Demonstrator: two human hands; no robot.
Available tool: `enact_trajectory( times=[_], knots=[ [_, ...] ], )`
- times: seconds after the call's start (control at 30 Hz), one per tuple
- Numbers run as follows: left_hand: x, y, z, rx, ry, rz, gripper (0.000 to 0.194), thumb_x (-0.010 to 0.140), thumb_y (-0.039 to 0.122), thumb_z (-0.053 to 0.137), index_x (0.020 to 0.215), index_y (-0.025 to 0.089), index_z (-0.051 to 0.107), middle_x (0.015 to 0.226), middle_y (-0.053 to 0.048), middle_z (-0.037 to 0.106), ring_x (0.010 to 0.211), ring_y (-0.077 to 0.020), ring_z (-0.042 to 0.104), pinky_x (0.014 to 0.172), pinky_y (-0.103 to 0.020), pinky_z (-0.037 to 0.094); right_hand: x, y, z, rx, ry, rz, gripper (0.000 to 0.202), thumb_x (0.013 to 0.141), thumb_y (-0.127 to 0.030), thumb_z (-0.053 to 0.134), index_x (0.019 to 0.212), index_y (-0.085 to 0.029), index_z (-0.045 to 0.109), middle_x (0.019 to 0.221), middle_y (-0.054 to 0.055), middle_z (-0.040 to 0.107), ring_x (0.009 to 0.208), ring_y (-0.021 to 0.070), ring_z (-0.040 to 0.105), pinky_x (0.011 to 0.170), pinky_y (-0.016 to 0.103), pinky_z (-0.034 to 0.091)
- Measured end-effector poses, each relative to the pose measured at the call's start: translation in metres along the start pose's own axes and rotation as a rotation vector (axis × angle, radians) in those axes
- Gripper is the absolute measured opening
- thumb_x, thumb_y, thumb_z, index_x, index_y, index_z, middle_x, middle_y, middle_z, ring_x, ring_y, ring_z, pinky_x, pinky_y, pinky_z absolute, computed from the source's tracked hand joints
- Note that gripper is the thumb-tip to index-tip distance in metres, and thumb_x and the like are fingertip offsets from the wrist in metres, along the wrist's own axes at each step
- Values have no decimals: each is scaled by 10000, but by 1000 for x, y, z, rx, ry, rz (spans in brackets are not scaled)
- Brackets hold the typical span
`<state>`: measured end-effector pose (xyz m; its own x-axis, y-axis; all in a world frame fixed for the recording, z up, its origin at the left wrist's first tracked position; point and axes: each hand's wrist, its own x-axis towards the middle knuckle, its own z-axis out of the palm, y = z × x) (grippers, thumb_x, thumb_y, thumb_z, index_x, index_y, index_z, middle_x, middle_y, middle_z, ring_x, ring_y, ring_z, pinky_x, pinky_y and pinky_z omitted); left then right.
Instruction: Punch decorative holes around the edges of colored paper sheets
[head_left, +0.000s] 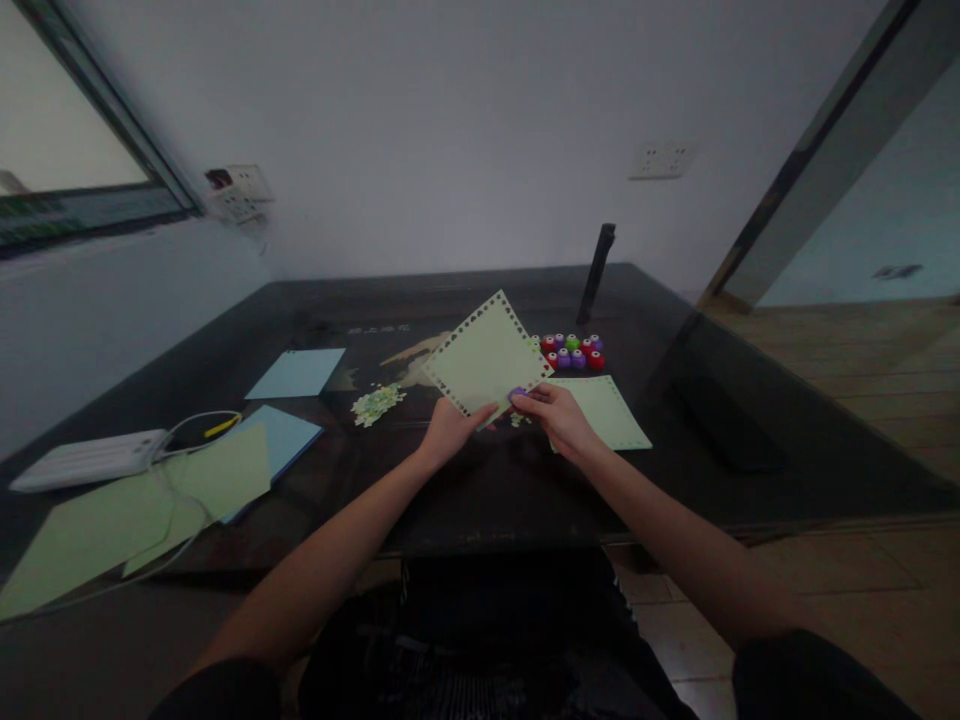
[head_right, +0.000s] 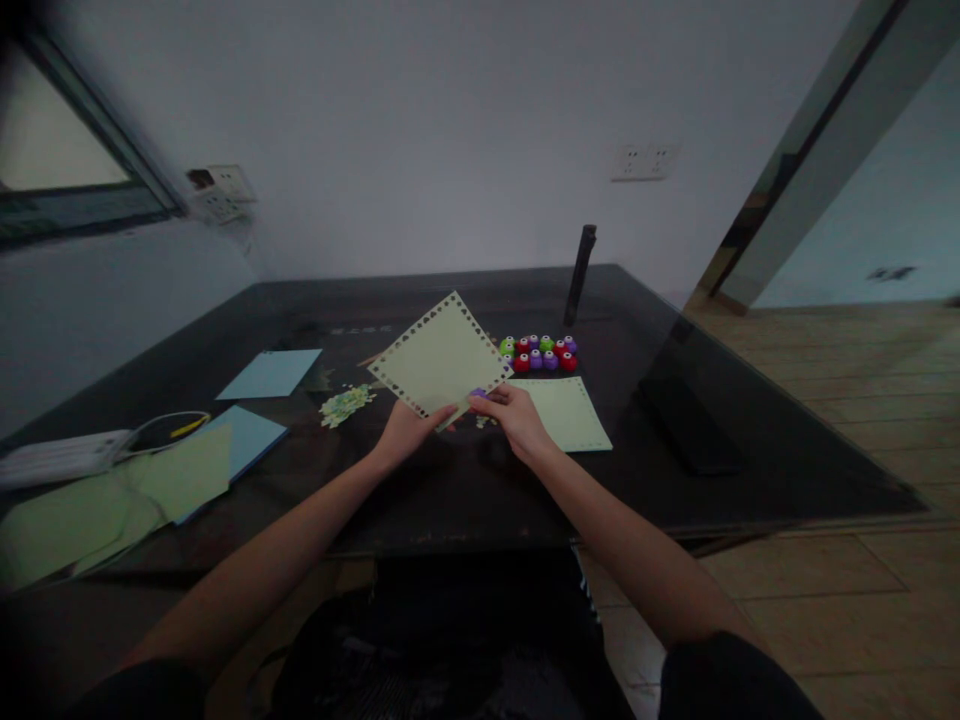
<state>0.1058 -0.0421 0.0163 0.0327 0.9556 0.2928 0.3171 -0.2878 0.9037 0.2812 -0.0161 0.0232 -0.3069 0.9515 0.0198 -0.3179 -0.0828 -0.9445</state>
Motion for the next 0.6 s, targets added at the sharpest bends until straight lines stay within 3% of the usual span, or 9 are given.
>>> enact_trajectory(
  times=[0.2, 0.6],
  knots=[
    [-1, 1, 0, 24, -1, 17, 175, 755, 279, 629, 813, 118, 668, 689, -60, 712, 693, -206, 672, 735, -322, 531, 0, 1, -1, 2, 4, -5, 273, 525, -325, 821, 715, -181, 687, 719, 28, 693, 672, 159, 628, 735, 316, 474],
    [-1, -3, 3, 44, 1, 26, 197, 749, 303, 640, 845, 133, 666, 733, -60, 721, 698, -206, 673, 728, -327, 538, 1, -1, -2, -31, 11, -7, 290, 515, -351, 817, 699, -180, 673, 693, 29, 690, 668, 174, 627, 708, 320, 465]
  ],
)
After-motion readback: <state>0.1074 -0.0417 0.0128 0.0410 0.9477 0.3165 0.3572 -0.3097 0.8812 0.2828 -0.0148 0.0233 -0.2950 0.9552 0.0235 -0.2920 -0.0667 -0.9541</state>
